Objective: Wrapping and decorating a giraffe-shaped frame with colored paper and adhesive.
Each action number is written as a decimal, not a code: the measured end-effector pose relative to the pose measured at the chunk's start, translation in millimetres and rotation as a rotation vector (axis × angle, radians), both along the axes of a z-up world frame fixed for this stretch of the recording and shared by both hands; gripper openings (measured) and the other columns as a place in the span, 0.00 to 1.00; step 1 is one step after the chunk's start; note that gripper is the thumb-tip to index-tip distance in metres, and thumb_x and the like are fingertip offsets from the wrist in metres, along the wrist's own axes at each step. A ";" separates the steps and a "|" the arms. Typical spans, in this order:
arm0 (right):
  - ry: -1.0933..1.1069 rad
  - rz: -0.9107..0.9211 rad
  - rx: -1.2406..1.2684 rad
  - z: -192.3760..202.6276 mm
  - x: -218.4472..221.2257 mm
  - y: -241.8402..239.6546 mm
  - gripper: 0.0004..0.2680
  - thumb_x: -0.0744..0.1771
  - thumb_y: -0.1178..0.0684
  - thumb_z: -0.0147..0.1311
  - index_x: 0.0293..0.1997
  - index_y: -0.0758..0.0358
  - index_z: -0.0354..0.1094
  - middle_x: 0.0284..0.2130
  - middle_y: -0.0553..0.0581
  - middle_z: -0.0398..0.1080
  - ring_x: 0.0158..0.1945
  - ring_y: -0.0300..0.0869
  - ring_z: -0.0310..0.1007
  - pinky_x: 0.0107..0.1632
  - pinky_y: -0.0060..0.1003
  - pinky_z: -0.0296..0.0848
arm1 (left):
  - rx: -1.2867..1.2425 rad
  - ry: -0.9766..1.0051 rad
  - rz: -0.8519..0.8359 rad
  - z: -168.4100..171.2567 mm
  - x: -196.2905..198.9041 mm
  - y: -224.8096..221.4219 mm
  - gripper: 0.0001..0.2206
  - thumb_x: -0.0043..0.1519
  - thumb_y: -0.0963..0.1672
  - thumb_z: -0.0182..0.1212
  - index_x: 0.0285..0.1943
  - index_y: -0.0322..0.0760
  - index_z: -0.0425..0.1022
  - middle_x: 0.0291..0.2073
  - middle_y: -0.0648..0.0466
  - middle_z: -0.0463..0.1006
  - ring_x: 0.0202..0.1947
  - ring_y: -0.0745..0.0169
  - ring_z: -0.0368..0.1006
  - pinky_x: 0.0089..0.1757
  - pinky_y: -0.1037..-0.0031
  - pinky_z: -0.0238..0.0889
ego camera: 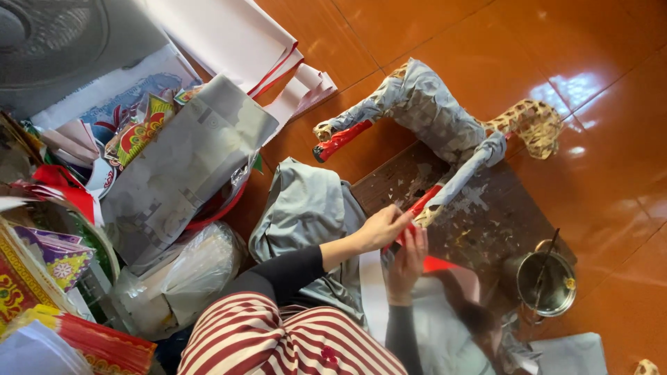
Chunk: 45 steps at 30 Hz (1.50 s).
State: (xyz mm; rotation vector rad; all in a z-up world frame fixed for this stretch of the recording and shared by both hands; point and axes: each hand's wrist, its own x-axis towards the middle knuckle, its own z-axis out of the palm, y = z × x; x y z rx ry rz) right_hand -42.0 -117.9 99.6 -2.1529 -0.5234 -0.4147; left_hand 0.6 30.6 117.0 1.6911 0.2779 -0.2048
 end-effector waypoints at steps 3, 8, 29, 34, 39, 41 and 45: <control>-0.023 0.038 -0.075 16.1 0.4 5.2 0.15 0.71 0.58 0.43 0.66 0.71 0.62 0.67 0.66 0.63 0.75 0.56 0.55 0.76 0.51 0.52 | 0.100 -0.133 -0.012 -0.4 -8.0 0.6 0.19 0.61 0.52 0.63 0.41 0.28 0.81 0.35 0.37 0.80 0.38 0.46 0.78 0.42 0.63 0.71; 0.054 -0.091 0.023 13.4 -29.1 -21.1 0.13 0.73 0.51 0.43 0.57 0.73 0.66 0.58 0.65 0.67 0.65 0.55 0.63 0.69 0.50 0.59 | -0.017 -0.115 0.039 -50.3 -0.6 -7.7 0.13 0.60 0.47 0.66 0.42 0.29 0.81 0.32 0.43 0.82 0.34 0.58 0.78 0.38 0.69 0.71; 0.480 -0.463 0.863 26.2 -7.1 -19.9 0.08 0.71 0.60 0.55 0.54 0.73 0.68 0.47 0.55 0.74 0.48 0.39 0.74 0.55 0.38 0.73 | -0.646 0.192 0.220 -68.5 -18.5 -0.4 0.06 0.69 0.43 0.55 0.43 0.33 0.73 0.32 0.58 0.78 0.31 0.72 0.74 0.34 0.77 0.72; 0.470 -0.488 0.743 19.2 -9.4 -14.9 0.07 0.73 0.59 0.53 0.51 0.75 0.69 0.45 0.56 0.75 0.44 0.36 0.74 0.49 0.34 0.76 | -0.639 0.279 0.230 -86.9 -20.5 3.4 0.07 0.71 0.43 0.56 0.44 0.32 0.74 0.34 0.55 0.78 0.31 0.70 0.74 0.35 0.76 0.71; 0.587 -0.459 0.933 25.9 -8.8 -7.0 0.09 0.72 0.59 0.50 0.57 0.73 0.64 0.47 0.57 0.73 0.45 0.40 0.78 0.46 0.38 0.83 | -0.703 0.368 0.273 -97.7 -21.2 -3.1 0.06 0.68 0.41 0.56 0.44 0.30 0.73 0.35 0.53 0.80 0.33 0.66 0.78 0.39 0.74 0.75; 0.599 -0.473 0.959 18.6 -13.5 -7.8 0.09 0.72 0.59 0.50 0.57 0.73 0.63 0.48 0.57 0.73 0.46 0.41 0.78 0.46 0.40 0.83 | -0.661 0.354 0.258 -103.4 -25.6 -5.6 0.05 0.68 0.41 0.57 0.45 0.30 0.73 0.35 0.52 0.80 0.33 0.66 0.77 0.39 0.74 0.75; 0.641 -0.476 1.003 14.0 -14.6 -6.7 0.08 0.73 0.58 0.49 0.58 0.72 0.63 0.49 0.58 0.72 0.47 0.44 0.78 0.47 0.43 0.84 | -0.440 0.165 0.228 -102.7 -25.4 -13.1 0.06 0.66 0.39 0.59 0.50 0.31 0.70 0.36 0.51 0.78 0.34 0.66 0.75 0.37 0.76 0.72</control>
